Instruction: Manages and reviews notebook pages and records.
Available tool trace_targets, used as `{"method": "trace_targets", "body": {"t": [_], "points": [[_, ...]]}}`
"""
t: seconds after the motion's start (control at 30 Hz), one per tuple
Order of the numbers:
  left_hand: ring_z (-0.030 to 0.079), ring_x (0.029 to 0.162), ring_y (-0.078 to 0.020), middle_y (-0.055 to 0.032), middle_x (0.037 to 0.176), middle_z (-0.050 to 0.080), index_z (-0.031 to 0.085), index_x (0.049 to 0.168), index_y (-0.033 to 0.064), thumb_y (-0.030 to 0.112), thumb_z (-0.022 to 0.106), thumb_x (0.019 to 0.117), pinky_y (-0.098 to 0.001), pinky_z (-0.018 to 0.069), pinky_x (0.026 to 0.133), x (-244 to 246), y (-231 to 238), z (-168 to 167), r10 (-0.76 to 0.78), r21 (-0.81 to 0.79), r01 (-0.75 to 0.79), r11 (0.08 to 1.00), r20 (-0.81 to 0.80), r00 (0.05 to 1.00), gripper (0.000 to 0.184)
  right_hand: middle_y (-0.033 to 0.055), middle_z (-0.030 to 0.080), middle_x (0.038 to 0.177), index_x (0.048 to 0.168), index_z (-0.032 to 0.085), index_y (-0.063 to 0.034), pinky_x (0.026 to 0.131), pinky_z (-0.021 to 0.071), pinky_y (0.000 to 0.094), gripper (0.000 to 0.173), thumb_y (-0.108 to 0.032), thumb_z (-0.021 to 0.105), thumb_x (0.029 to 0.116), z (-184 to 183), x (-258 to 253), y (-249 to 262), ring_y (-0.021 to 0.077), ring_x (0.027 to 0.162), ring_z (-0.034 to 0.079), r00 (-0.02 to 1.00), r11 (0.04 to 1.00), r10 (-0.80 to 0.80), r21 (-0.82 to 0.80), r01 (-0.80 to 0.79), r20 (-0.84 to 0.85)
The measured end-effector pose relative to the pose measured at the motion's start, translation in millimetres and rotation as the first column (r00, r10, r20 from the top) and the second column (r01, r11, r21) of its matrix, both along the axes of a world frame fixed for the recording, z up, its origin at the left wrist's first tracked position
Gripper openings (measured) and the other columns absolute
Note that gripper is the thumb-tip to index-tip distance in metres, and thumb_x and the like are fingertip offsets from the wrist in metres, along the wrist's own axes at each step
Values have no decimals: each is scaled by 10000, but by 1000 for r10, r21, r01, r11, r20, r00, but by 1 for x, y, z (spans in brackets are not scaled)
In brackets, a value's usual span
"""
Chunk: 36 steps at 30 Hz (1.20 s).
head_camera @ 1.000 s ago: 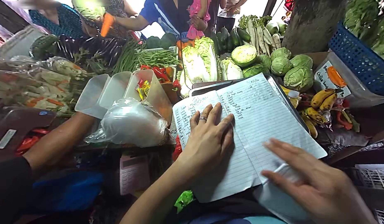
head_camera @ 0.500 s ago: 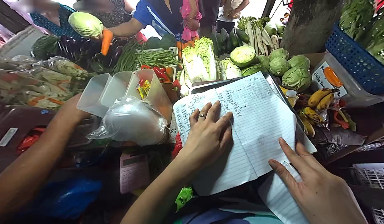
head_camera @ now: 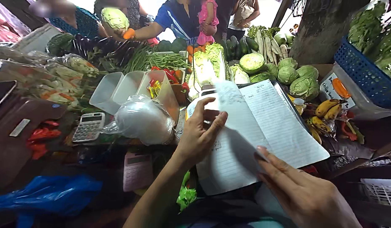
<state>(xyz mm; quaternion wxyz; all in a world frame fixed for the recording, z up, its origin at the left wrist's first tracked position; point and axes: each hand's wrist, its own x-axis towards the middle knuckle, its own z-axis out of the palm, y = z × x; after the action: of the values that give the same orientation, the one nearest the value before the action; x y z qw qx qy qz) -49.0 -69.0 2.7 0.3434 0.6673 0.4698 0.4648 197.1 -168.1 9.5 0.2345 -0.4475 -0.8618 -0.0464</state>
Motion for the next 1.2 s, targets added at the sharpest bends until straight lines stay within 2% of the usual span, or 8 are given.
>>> {"method": "trace_targets", "body": {"t": [0.07, 0.17, 0.3, 0.4, 0.57, 0.7, 0.9, 1.2], "points": [[695, 776, -82, 12, 959, 723, 414, 1506, 192, 318, 676, 978, -279, 599, 698, 1, 0, 2, 29, -93, -15, 996, 148, 989, 603, 8, 680, 1375, 1262, 725, -142, 502, 471, 307, 275, -164, 551, 1050, 1, -4, 1, 172, 624, 645, 993, 994, 112, 9, -113, 31], [714, 963, -97, 1, 1252, 680, 455, 1505, 284, 110, 752, 897, -320, 628, 810, -10, 3, -8, 111, -66, -103, 992, 129, 985, 699, 10, 670, 1389, 1297, 716, -210, 497, 442, 300, 318, -122, 538, 1048, 6, -5, 3, 155, 615, 619, 972, 971, 234, -44, -234, -10], [746, 877, -128, -48, 1070, 744, 472, 1470, 199, 82, 732, 923, -315, 642, 789, -31, -5, -17, 141, -152, -114, 982, 181, 973, 617, 81, 685, 1358, 1361, 677, -204, 639, 550, 267, 322, -211, 607, 1046, 11, 4, 5, 143, 861, 736, 964, 966, 200, -131, -223, -173], [764, 815, -162, -76, 961, 763, 378, 1508, 145, 46, 751, 904, -321, 656, 754, -37, -10, -23, 183, -177, -141, 974, 254, 950, 717, 133, 678, 1356, 1442, 573, -49, 864, 578, 266, 478, -287, 634, 1032, 16, 7, 6, 146, 1098, 715, 975, 961, 127, -221, -166, -182], [746, 808, -122, -36, 961, 755, 345, 1519, 154, 202, 796, 898, -293, 637, 745, -47, -11, -40, 311, -231, -276, 933, 132, 941, 769, 178, 680, 1338, 1386, 646, -52, 770, 608, 407, 580, -343, 762, 898, 7, 14, 10, 278, 1033, 747, 997, 959, 59, -275, -71, -52], [697, 1049, -166, -152, 1407, 553, 119, 1632, 141, 399, 708, 958, -337, 601, 881, -54, -13, -50, 245, -413, -201, 888, 57, 968, 932, 176, 658, 1375, 1354, 692, -116, 637, 593, 437, 498, -260, 735, 879, 0, 14, 10, 313, 897, 757, 1000, 962, 29, -273, -26, 7], [729, 818, -115, -94, 1082, 708, 174, 1594, 105, 135, 795, 897, -266, 621, 767, -50, -8, -40, 276, -438, -135, 889, 276, 921, 933, 150, 710, 1296, 1309, 725, -129, 612, 578, 385, 374, -196, 656, 948, 2, 9, 1, 284, 823, 759, 997, 981, 7, -193, 8, 77], [715, 758, -128, -95, 1014, 710, 276, 1550, 86, 21, 735, 916, -269, 616, 729, -59, -6, -45, 262, -388, -128, 913, 316, 912, 785, 192, 715, 1262, 1290, 740, -142, 672, 589, 436, 302, -173, 632, 1010, 9, 14, -5, 355, 876, 754, 994, 966, -16, -256, 44, 110]]}}
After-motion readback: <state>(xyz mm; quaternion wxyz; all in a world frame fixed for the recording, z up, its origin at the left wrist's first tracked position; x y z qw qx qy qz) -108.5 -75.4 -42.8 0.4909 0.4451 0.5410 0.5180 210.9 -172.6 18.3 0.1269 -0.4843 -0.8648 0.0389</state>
